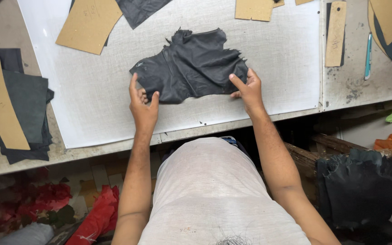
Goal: The person lays black fabric on a worktable, places cardboard templates on top, and uses a utility knife to cut the fabric along the template edges. The person repeats this process with multiple templates and fabric pieces, removing cut pieces and setting them aside.
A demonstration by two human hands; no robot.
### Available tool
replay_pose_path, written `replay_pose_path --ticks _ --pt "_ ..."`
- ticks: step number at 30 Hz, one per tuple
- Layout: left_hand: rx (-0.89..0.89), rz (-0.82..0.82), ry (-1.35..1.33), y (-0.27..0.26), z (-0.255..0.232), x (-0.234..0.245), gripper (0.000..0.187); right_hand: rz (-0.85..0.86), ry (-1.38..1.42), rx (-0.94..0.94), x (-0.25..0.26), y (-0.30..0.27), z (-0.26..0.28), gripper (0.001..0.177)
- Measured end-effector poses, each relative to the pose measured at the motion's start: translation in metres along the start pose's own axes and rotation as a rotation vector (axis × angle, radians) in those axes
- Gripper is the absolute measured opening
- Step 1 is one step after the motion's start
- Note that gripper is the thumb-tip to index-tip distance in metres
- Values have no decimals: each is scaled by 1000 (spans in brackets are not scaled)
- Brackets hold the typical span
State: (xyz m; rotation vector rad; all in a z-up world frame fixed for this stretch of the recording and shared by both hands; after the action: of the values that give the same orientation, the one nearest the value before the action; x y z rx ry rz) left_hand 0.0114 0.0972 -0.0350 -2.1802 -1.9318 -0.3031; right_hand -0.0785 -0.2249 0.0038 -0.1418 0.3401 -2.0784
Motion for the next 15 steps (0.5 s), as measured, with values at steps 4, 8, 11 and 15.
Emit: replay_pose_path --ticks 4,8,11,15 --pt "53 -63 66 9 10 12 49 -75 -222 -14 -5 0 -1 53" --pt "121 -92 -96 11 16 32 41 -105 -479 132 -6 -10 -16 57" --pt "156 -33 -202 -7 7 33 52 -124 -547 296 -7 -17 -27 43" --pt "-69 9 212 -35 -21 20 63 -136 -530 368 -6 -13 -30 29"
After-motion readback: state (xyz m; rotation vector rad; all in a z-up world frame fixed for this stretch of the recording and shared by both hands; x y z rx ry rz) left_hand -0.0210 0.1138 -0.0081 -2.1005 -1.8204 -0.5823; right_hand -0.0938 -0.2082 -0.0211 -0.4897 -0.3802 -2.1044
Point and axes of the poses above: each hand's wrist, its own y-axis towards the middle knuckle, its own x-axis out of the back of the hand, z = x × y, the point moved 2 cm from there along y, towards the middle knuckle
